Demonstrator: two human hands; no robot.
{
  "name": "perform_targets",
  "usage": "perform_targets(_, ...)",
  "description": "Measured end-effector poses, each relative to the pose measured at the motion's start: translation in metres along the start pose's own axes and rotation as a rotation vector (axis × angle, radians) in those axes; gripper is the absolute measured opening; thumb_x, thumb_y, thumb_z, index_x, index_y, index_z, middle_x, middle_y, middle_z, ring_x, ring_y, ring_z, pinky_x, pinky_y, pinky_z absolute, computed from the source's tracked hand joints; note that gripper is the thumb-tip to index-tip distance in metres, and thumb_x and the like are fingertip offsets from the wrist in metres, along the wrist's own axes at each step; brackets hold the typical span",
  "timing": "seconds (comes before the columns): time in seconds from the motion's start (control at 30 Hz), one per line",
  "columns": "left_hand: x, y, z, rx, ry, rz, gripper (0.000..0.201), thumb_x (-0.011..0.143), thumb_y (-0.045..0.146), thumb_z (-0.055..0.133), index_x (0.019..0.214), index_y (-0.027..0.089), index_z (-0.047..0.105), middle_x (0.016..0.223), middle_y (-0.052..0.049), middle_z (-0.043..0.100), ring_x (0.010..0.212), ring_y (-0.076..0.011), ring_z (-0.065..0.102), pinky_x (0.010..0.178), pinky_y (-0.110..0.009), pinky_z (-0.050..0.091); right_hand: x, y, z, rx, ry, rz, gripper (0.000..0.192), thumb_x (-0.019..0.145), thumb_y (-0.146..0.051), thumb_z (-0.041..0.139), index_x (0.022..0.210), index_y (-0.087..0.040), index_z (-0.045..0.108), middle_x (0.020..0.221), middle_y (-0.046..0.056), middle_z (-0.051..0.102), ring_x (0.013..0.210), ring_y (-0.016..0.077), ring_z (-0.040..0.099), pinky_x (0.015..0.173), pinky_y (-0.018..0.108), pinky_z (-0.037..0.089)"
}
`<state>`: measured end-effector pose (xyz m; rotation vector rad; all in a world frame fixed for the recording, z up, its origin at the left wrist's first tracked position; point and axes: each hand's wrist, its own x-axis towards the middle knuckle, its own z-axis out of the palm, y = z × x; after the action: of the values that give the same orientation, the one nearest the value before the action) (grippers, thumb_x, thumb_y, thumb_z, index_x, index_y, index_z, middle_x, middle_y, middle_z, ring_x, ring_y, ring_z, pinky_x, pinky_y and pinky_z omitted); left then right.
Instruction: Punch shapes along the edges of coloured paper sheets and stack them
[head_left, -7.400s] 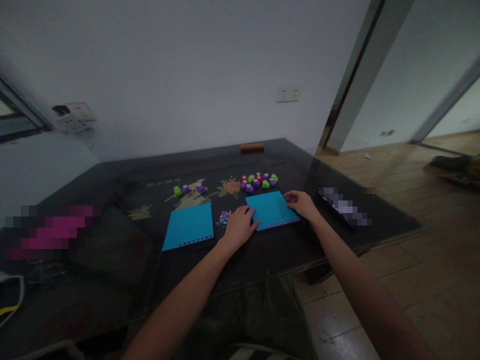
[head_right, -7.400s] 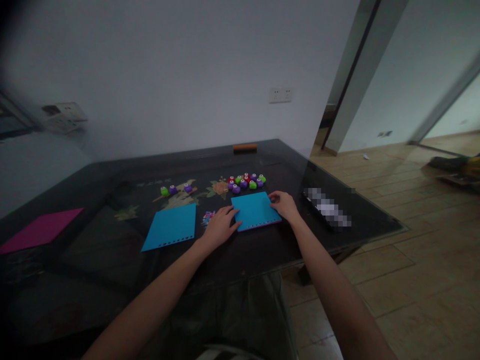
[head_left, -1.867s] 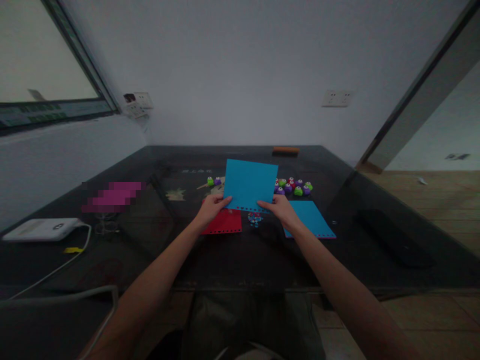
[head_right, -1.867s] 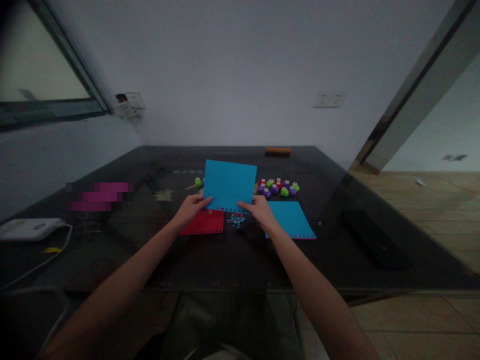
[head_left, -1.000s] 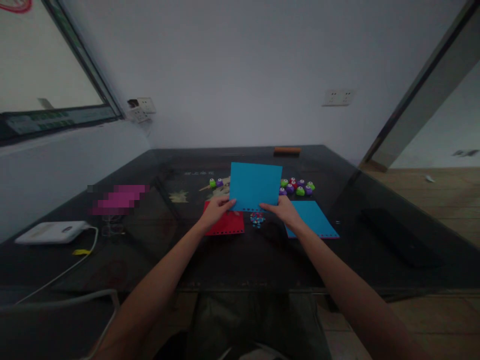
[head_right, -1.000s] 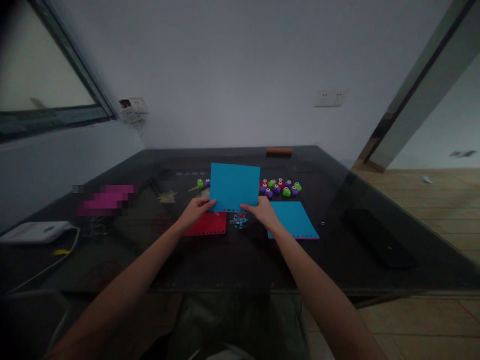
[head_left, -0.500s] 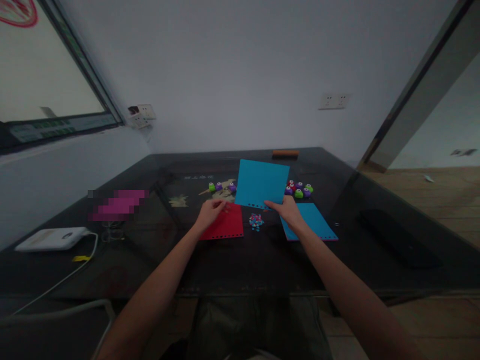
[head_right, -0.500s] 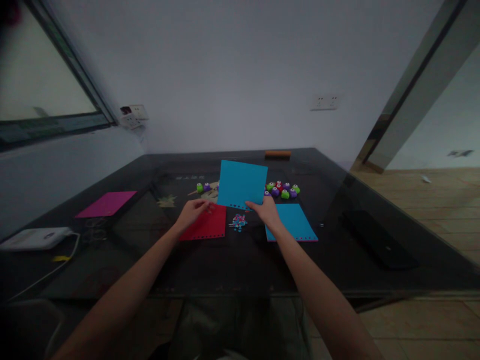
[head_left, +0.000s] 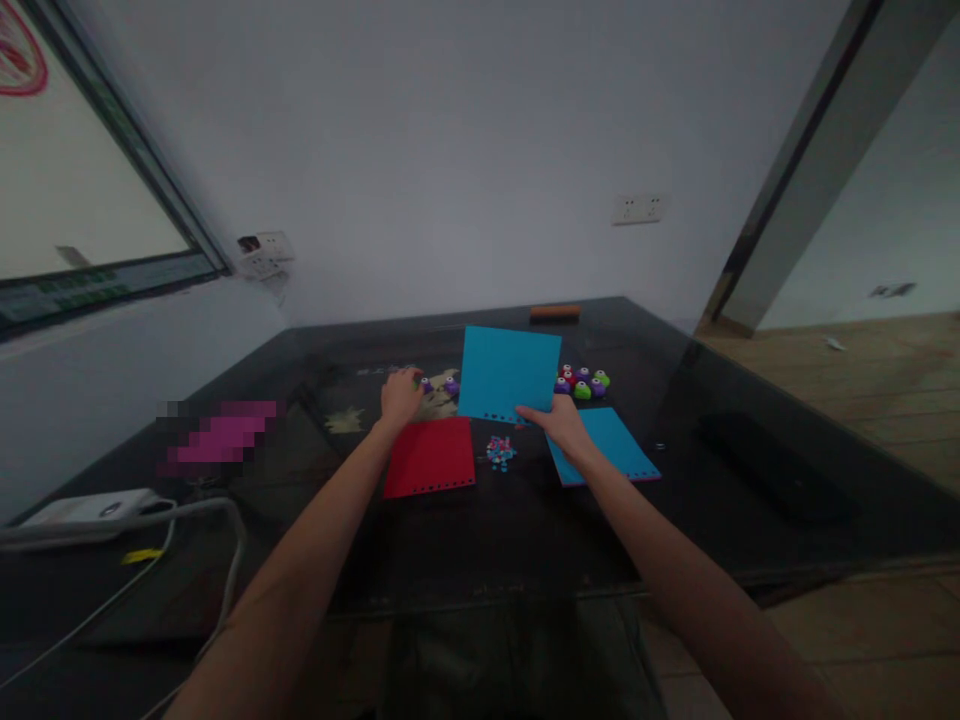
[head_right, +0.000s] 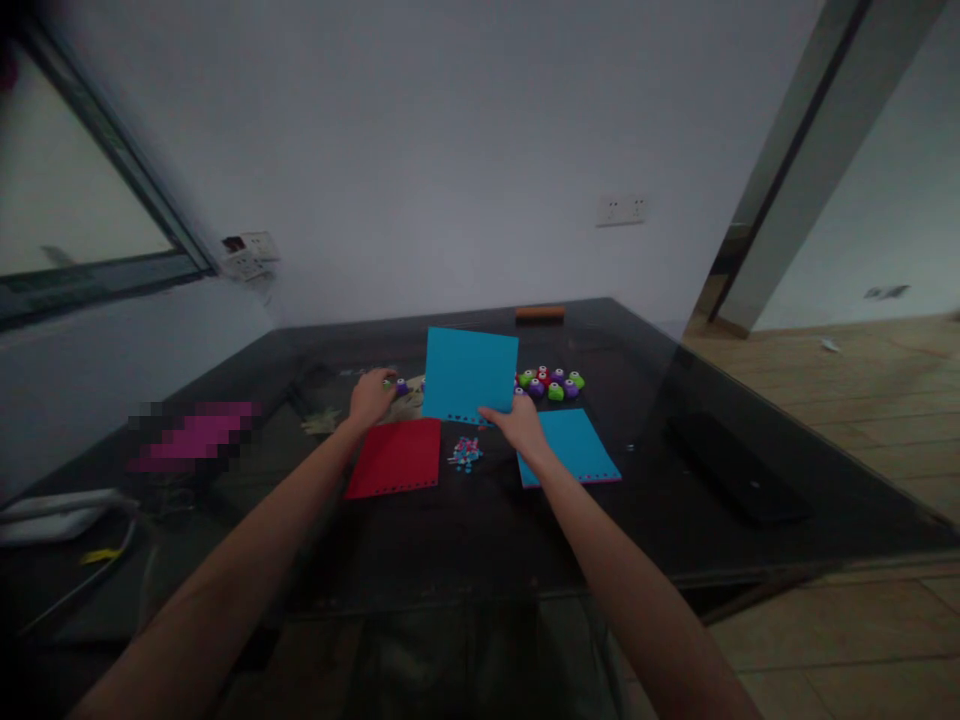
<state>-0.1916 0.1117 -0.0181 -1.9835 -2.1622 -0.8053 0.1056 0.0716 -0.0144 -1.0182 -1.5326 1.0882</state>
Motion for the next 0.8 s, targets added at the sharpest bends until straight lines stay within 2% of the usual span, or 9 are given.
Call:
perform_targets(0.1,0.005,0.007,0.010,0.173,0.023,0.038,0.031,0.081,0.024,0.046,0.109,0.017,0.057,0.115,-0.014,0.057,0.109,-0.0288,0.047,0.089,-0.042,0.035,0.000,-0.002,-0.001,-0.022,-0.004,0.003,0.028,0.066,-0.034,0.069,0.085,-0.015,0.066,0.081,0.009,0.070,0.075,0.0245,0.066,0.075,0.039,0.052)
perform_targets(0.23,0.004,0.007,0.020,0.288,-0.024,0.059,0.032,0.083,0.027,0.043,0.111,0.016,0.055,0.112,-0.015,0.058,0.109,-0.0297,0.045,0.089,-0.042,0.032,0.001,-0.003,-0.002,-0.029,-0.001,0.013,0.025,0.066,-0.033,0.069,0.082,-0.014,0.066,0.077,0.010,0.070,0.074,0.0245,0.066,0.074,0.039,0.052)
perform_targets(0.6,0.009,0.001,0.023,0.358,-0.030,0.140,0.028,0.079,0.034,0.049,0.096,0.015,0.062,0.103,-0.017,0.062,0.106,-0.0318,0.048,0.096,-0.046,0.023,0.001,0.000,0.000,0.040,-0.012,0.055,0.030,0.063,-0.033,0.069,0.086,-0.014,0.066,0.080,0.009,0.070,0.069,0.0227,0.066,0.069,0.037,0.053)
perform_targets(0.8,0.008,0.007,0.019,0.343,-0.024,0.158,0.021,0.077,0.029,0.051,0.087,0.017,0.065,0.094,-0.014,0.065,0.104,-0.0316,0.049,0.102,-0.052,0.009,0.000,-0.003,0.000,0.047,-0.025,0.034,0.030,0.065,-0.035,0.068,0.085,-0.013,0.066,0.080,0.009,0.070,0.066,0.0204,0.066,0.067,0.035,0.053)
